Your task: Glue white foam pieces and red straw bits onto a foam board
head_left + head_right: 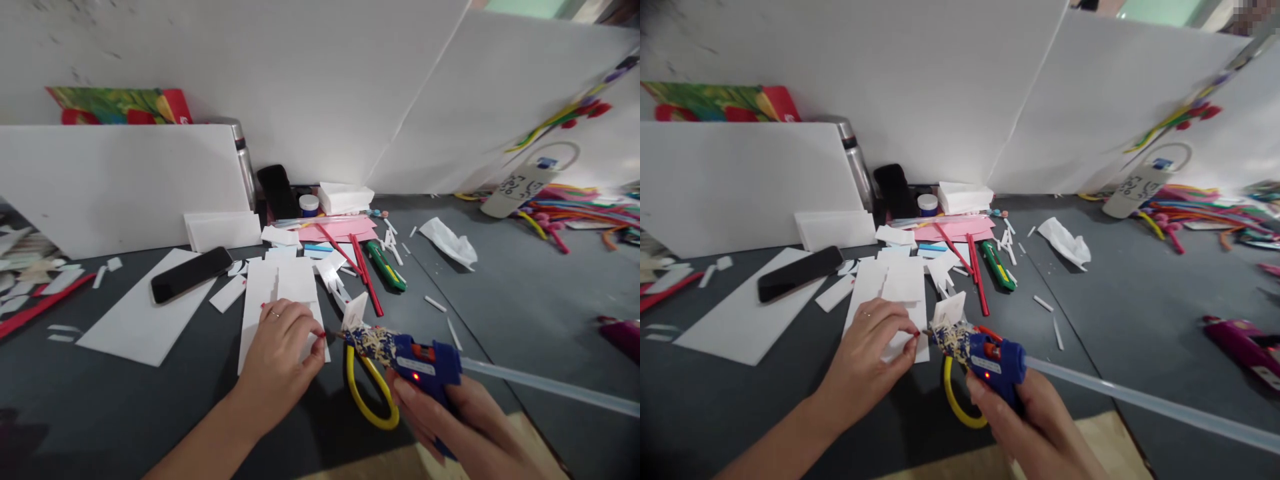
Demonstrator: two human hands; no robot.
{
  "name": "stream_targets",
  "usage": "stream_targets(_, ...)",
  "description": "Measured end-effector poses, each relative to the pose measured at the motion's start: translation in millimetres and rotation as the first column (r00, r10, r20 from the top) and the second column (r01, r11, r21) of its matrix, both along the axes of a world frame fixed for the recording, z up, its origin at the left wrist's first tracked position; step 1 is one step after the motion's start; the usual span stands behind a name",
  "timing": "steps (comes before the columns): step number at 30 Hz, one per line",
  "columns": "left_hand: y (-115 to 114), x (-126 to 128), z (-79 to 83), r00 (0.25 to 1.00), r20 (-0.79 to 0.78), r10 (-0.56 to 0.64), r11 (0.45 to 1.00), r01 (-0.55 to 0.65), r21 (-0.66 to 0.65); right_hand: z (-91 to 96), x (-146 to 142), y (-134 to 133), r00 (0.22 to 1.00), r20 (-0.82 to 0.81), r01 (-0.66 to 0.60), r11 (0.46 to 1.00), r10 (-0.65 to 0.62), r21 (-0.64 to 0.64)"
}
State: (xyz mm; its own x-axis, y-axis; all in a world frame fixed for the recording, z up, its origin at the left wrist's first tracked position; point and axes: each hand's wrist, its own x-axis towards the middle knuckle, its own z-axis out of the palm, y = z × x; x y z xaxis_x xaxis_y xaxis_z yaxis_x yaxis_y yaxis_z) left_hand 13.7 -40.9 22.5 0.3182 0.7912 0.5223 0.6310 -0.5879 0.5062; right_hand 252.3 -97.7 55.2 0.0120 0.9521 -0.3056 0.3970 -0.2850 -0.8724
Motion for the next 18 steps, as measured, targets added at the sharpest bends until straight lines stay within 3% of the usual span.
stream_targets(13,-0.5,-2.3,1.7,0.999,0.054,0.010,0.999,-0.009,-0.031,6.3,-14.2,0.2,0.996,0.026,0.090,0.996,-0.090,0.023)
stream_targets(18,-0.7,-3.7,1.7,0.998,0.058,0.010,0.998,-0.007,-0.059,7.5,-13.6,0.6,0.996,0.067,0.058,0.998,-0.057,-0.003)
